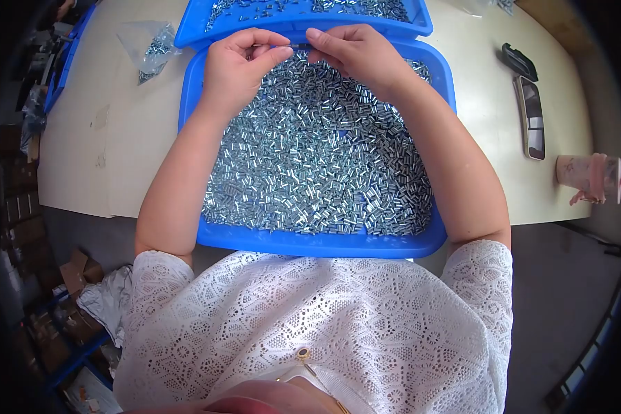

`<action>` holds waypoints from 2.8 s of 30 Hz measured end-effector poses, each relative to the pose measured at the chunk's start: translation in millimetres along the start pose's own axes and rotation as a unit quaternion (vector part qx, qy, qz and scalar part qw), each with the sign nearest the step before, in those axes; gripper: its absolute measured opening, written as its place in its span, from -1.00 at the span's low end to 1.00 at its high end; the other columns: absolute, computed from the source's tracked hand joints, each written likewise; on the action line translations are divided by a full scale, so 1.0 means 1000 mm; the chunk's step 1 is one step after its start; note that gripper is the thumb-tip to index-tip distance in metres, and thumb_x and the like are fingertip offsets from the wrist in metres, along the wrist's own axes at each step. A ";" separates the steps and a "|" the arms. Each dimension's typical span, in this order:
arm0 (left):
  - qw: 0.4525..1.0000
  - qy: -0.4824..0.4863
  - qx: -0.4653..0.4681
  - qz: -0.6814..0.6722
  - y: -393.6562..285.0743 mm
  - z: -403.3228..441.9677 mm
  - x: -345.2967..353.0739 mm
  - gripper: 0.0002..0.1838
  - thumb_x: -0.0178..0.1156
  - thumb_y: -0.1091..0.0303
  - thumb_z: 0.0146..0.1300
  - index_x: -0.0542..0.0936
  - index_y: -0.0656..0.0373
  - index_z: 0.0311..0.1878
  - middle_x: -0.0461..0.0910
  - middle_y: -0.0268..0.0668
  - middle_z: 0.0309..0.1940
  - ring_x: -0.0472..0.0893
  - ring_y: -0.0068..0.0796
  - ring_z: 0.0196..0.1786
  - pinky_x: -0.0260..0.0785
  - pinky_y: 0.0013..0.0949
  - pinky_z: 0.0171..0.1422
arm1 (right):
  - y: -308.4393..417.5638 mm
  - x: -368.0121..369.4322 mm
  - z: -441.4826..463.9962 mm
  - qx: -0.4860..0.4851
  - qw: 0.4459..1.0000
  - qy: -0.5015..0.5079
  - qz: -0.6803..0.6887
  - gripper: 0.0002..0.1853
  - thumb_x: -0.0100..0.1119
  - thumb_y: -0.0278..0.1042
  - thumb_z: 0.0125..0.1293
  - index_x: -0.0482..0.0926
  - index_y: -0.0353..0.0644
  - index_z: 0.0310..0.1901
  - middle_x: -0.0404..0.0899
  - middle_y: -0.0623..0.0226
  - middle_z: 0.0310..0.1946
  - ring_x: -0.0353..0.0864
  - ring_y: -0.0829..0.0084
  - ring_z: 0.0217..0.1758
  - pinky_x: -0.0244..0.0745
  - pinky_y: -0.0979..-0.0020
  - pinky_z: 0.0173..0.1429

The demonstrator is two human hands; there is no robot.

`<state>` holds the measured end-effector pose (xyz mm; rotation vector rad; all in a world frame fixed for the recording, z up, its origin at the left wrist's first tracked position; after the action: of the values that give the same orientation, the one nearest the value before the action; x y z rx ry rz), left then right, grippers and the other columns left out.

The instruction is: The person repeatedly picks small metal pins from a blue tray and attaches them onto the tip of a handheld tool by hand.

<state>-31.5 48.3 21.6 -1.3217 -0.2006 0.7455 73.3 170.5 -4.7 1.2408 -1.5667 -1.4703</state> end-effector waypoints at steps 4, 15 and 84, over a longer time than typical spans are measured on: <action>1.000 0.002 -0.001 0.013 -0.002 -0.001 0.002 -0.88 0.31 0.45 -0.01 0.61 0.24 -0.38 0.33 -0.58 -0.71 0.27 -0.81 -0.59 0.14 -0.65 -0.51 | 0.009 0.006 -0.003 -0.071 0.996 -0.042 0.034 -0.75 0.18 -0.12 0.18 0.55 -0.15 -0.39 0.42 0.59 -0.57 0.23 0.76 -0.59 0.12 0.67 -0.50; 1.000 -0.010 -0.004 0.006 0.002 0.000 0.000 -0.88 0.29 0.45 0.01 0.59 0.26 -0.39 0.32 -0.58 -0.70 0.26 -0.81 -0.60 0.13 -0.65 -0.52 | 0.005 0.003 0.002 -0.108 0.991 -0.060 -0.052 -0.78 0.21 -0.22 0.16 0.55 -0.21 -0.33 0.48 0.53 -0.53 0.37 0.72 -0.49 0.27 0.63 -0.44; 0.998 0.020 -0.044 -0.050 0.019 0.003 0.006 -0.80 0.14 0.29 0.21 0.56 0.26 -0.35 0.41 -0.53 -0.61 0.25 -0.82 -0.57 0.06 -0.63 -0.55 | 0.030 0.006 -0.010 -0.241 0.938 -0.124 -0.215 -0.83 0.24 -0.41 0.08 0.56 -0.25 -0.28 0.54 0.26 -0.47 0.52 0.47 -0.44 0.42 0.48 -0.30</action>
<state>-35.4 55.6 3.1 -1.3978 -0.2684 0.6305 74.6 158.8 25.1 1.1716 -1.0033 -2.2053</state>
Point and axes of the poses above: each hand's wrist, its own z-axis towards the middle knuckle, its own x-axis out of the palm, y = z × x, the point moved 6 cm from there along z, towards the middle knuckle
